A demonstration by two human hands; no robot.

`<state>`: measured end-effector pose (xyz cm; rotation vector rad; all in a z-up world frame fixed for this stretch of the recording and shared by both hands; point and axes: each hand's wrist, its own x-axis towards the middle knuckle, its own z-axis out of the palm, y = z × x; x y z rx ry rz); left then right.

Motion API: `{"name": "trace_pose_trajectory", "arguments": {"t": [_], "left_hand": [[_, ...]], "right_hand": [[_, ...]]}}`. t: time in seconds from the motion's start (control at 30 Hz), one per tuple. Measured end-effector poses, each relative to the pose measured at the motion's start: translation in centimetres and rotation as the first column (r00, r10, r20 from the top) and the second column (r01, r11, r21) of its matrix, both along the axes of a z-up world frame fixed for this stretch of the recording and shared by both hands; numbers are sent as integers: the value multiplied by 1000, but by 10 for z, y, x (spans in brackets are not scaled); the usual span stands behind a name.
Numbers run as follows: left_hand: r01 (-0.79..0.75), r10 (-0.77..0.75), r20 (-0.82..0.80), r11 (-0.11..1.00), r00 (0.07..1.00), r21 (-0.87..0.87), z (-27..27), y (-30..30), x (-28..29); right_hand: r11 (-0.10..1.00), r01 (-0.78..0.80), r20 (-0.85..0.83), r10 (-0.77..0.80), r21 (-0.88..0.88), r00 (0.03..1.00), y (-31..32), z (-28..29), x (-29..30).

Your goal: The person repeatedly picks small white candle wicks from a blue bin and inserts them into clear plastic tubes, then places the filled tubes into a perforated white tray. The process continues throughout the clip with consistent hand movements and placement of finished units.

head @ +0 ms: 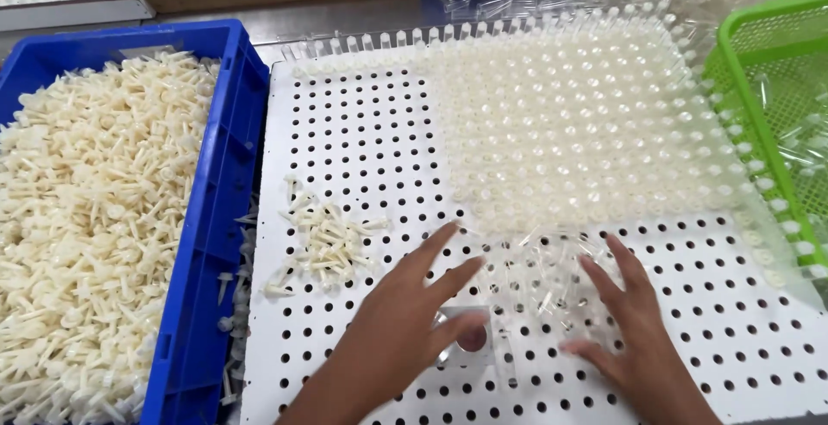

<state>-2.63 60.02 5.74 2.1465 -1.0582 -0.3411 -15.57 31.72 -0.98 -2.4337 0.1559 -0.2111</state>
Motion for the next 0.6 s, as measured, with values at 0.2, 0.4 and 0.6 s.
{"name": "trace_pose_trajectory", "arguments": {"t": [0.2, 0.4, 0.6], "left_hand": [[-264, 303, -109, 924, 947, 278, -78, 60, -35], [-359, 360, -52, 933, 931, 29, -128, 38, -57], [-453, 453, -14, 891, 892, -37, -142, 34, -54]], "right_hand": [[978, -20, 174, 57, -207, 983, -6, -67, -28], [903, -80, 92, 130, -422, 987, 17, -69, 0], [850, -71, 150, 173, -523, 973, 22, -87, 26]]}}
